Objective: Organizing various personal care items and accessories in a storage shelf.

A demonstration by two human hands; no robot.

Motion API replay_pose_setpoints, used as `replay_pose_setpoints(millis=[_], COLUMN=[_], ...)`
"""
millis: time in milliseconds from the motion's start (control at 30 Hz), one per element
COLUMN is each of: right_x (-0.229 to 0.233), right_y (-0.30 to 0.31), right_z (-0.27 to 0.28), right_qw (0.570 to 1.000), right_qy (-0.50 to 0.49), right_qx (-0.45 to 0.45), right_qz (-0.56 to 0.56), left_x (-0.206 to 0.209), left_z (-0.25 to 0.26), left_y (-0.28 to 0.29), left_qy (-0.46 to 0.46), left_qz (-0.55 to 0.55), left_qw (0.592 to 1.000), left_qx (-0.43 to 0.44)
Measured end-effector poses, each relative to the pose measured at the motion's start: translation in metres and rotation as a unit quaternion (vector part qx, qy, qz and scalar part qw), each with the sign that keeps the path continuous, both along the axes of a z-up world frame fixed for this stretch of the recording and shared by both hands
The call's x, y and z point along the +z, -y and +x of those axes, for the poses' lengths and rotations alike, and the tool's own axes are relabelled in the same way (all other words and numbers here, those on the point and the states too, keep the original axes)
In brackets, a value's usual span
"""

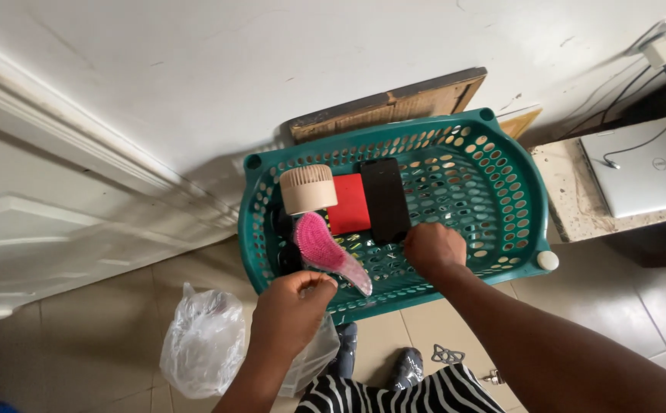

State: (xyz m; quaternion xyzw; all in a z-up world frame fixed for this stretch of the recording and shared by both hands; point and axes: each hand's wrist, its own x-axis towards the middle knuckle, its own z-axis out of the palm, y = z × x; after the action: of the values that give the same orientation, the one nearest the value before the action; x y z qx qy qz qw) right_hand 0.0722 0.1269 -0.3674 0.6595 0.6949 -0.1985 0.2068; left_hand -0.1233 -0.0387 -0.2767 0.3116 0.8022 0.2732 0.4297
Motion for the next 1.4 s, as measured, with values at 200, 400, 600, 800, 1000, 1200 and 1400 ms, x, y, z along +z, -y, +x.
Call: replay_pose_setpoints(millis=[200, 400, 600, 800, 1000, 1200, 1400], right_x=[-0.009, 0.020, 0.023, 0.072, 0.171, 0.227, 0.252], right_y=[-0.001, 0.003, 0.015, 0.011, 0.025, 0.053, 0.078], right_z=[0.009, 0.017, 0.047, 0.063, 0.068, 0.082, 0.104], right_qw=[0.998, 0.993, 0.947, 0.684, 0.496, 0.567, 0.612], right_qy=[-0.026, -0.096, -0.296, -0.643, -0.760, -0.735, -0.723], right_qx=[0.053, -0.047, -0.117, -0.320, -0.341, -0.330, -0.300], right_qz=[0.011, -0.042, 0.043, -0.123, -0.246, -0.172, -0.108], left_x=[-0.009, 0.006, 0.038, 0.035, 0.086, 0.125, 0.179], left_z=[0.013, 0.029, 0.047, 0.061, 0.088, 0.109, 0.126], left_y=[-0.018, -0.034, -0.050, -0.069, -0.088, -0.076, -0.058], left_qy=[-0.004, -0.008, -0.022, 0.025, 0.175, 0.270, 0.267], left_qz=[0.015, -0.029, -0.013, 0.058, 0.122, 0.175, 0.164], left_qw=[1.000, 0.999, 0.999, 0.995, 0.974, 0.940, 0.943], left_qx=[-0.017, -0.042, -0.044, -0.076, -0.075, -0.114, -0.110])
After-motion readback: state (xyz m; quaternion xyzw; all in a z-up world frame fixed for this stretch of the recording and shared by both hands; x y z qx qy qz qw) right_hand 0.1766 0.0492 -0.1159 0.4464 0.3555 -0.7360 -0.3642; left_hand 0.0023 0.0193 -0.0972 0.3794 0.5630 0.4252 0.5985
